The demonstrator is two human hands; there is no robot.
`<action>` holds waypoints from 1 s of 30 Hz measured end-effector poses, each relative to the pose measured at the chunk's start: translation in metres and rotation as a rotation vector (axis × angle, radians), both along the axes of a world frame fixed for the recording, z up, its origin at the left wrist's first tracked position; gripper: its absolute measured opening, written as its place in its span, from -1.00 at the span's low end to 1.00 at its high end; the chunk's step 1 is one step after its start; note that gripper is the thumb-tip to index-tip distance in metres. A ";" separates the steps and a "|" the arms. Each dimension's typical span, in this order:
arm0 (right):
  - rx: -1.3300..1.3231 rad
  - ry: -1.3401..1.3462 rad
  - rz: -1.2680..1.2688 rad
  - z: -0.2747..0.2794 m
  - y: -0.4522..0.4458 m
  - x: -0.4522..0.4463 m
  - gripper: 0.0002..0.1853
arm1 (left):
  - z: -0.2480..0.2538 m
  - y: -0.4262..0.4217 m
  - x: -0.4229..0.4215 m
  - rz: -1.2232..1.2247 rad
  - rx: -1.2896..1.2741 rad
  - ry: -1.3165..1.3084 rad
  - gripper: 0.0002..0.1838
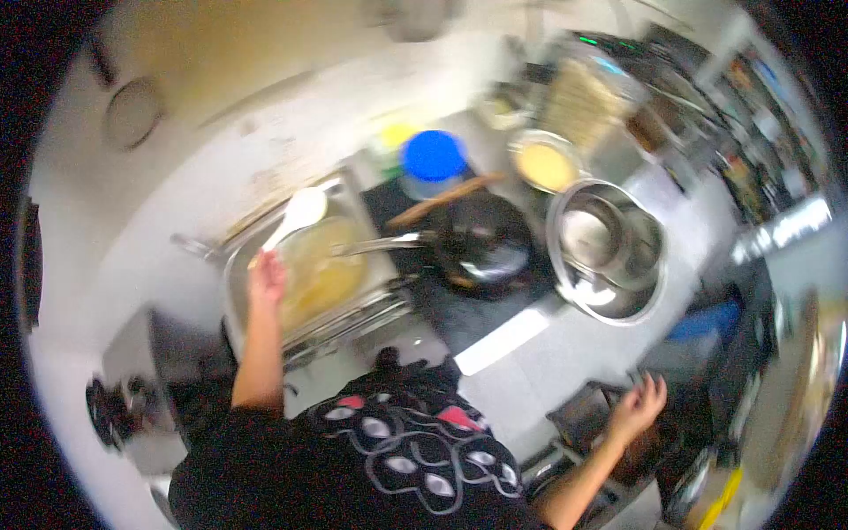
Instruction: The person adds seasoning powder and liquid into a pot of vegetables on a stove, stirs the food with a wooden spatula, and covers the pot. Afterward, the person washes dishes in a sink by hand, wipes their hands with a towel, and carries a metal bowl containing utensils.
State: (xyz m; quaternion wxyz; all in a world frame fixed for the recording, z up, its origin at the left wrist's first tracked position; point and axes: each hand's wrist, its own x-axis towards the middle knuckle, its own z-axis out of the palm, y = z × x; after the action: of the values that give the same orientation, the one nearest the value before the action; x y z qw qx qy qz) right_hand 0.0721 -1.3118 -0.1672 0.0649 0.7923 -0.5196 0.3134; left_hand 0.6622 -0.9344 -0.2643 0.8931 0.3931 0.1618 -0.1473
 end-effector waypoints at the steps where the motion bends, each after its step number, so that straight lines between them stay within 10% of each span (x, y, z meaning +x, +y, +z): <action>1: 0.034 -0.071 -0.035 0.002 0.003 0.003 -0.66 | 0.019 -0.021 -0.006 -0.118 -0.004 -0.039 -0.87; 14: 0.173 -0.417 -0.111 -0.013 -0.005 -0.019 -0.70 | 0.113 -0.388 -0.199 -1.201 0.307 -0.484 -0.85; 17: 0.197 -0.407 -0.127 -0.015 0.000 -0.029 -0.70 | 0.112 -0.410 -0.223 -1.357 0.393 -0.507 -0.45; 22: 0.079 -0.107 -0.108 -0.022 0.001 -0.051 -0.70 | 0.075 -0.334 -0.196 -1.014 0.341 -0.962 -0.59; 30: 0.048 0.150 -0.185 -0.040 -0.011 -0.079 -0.68 | -0.014 0.009 0.009 -0.392 1.604 -0.611 -0.76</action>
State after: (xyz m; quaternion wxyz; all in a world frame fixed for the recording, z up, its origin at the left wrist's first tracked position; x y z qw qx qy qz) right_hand -0.0070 -1.3232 -0.2077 0.1131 0.7634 -0.5916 0.2333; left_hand 0.6710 -0.9257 -0.2784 0.3109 0.9448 -0.0997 -0.0285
